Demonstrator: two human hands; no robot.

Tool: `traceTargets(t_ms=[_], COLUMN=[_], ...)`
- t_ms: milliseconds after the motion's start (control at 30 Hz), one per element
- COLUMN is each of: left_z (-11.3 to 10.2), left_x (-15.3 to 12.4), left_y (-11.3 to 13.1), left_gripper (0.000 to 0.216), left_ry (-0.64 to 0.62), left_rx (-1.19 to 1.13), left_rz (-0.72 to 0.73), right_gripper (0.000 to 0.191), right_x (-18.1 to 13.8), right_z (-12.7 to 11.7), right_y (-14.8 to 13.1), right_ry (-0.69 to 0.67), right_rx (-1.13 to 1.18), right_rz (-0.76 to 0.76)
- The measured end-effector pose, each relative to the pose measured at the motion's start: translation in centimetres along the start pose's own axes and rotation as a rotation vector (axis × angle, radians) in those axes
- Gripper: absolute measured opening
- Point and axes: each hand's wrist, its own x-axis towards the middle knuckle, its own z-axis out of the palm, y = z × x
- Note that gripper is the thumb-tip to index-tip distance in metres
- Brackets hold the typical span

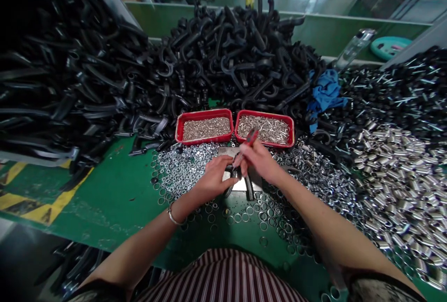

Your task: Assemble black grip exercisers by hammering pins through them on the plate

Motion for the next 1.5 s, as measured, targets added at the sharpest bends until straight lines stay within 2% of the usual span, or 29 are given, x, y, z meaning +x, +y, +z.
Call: traceTargets(t_ms=[67, 133, 200, 233, 300, 367, 433, 500, 567, 600, 633, 700, 800, 900, 1000, 1067, 1133, 1167, 1233, 1333, 1400, 1500], left_z=[0.0, 0.2, 0.2, 0.0, -1.3, -3.7, -6.8, -9.8, -12.0, -12.5, -12.7, -12.4, -11.1, -10.7, -10.8, -10.4, -9.2, -8.2, -6.0, -2.6, -1.1, -0.2], left_x=[0.0, -0.2, -0.5, -0.7, -0.5, 0.5, 2.5, 5.0, 7.2, 8.0, 8.5, 8.9, 8.3, 7.6, 7.1, 6.3, 4.9, 4.1, 2.4, 1.1, 1.1, 1.6], left_y=[-0.1, -0.3, -0.3, -0.3, -0.3, -0.7, -1.7, -3.2, -4.8, -5.4, -5.9, -6.4, -6.6, -6.9, -7.1, -6.6, -5.3, -4.4, -2.3, 0.1, 0.8, 0.9], left_gripper=[0.049, 0.051, 0.056, 0.059, 0.060, 0.046, 0.031, 0.029, 0.025, 0.022, 0.019, 0.017, 0.021, 0.023, 0.020, 0.016, 0.017, 0.019, 0.022, 0.020, 0.016, 0.014], left_ry=[-0.004, -0.004, -0.014, -0.022, -0.031, 0.003, 0.089, 0.155, 0.098, 0.068, 0.043, 0.042, 0.096, 0.150, 0.221, 0.330, 0.419, 0.420, 0.317, 0.157, 0.118, 0.116], left_rx=[-0.003, -0.004, -0.004, -0.002, 0.013, 0.072, 0.209, 0.431, 0.629, 0.676, 0.704, 0.719, 0.732, 0.710, 0.639, 0.587, 0.534, 0.504, 0.406, 0.281, 0.232, 0.209], left_rz=[-0.003, -0.005, 0.004, 0.022, 0.089, 0.144, 0.124, 0.003, -0.140, -0.180, -0.206, -0.209, -0.195, -0.177, -0.135, -0.062, 0.039, 0.088, 0.171, 0.204, 0.179, 0.131], right_gripper=[0.039, 0.038, 0.038, 0.038, 0.038, 0.038, 0.037, 0.036, 0.037, 0.037, 0.036, 0.030, 0.021, 0.021, 0.016, 0.014, 0.015, 0.015, 0.017, 0.019, 0.019, 0.013], right_x=[0.3, -0.3, -1.5, -2.4, -4.3, -6.2, -7.5, -7.7, -6.5, -5.4, -4.0, -0.5, 5.2, 10.2, 13.2, 14.2, 14.6, 14.6, 14.6, 14.2, 14.0, 13.6], right_z=[-1.0, -2.4, -4.5, -6.0, -9.8, -13.9, -17.2, -18.4, -16.9, -15.2, -13.1, -8.2, -1.5, 2.5, 3.8, 4.0, 3.9, 3.9, 3.9, 3.8, 3.6, 2.6], right_y=[-0.4, -0.3, 0.4, 1.0, 2.3, 3.2, 3.4, 2.7, 1.4, 0.7, 0.1, -1.1, -2.5, -3.6, -3.9, -3.6, -3.1, -2.8, -2.3, -1.6, -1.4, -1.7], right_ry=[0.119, 0.251, 0.318, 0.332, 0.381, 0.437, 0.426, 0.478, 0.494, 0.454, 0.357, 0.202, 0.055, -0.113, -0.179, -0.183, -0.179, -0.176, -0.165, -0.114, -0.068, -0.035], right_rx=[0.201, 0.304, 0.318, 0.250, -0.043, -0.526, -0.953, -1.222, -1.285, -1.257, -1.199, -1.120, -1.150, -1.327, -1.396, -1.399, -1.398, -1.393, -1.376, -1.303, -1.215, -0.980], right_rz=[-0.017, -0.048, -0.032, -0.004, 0.071, 0.127, 0.045, -0.141, -0.314, -0.369, -0.410, -0.473, -0.567, -0.511, -0.436, -0.408, -0.385, -0.376, -0.371, -0.400, -0.434, -0.459])
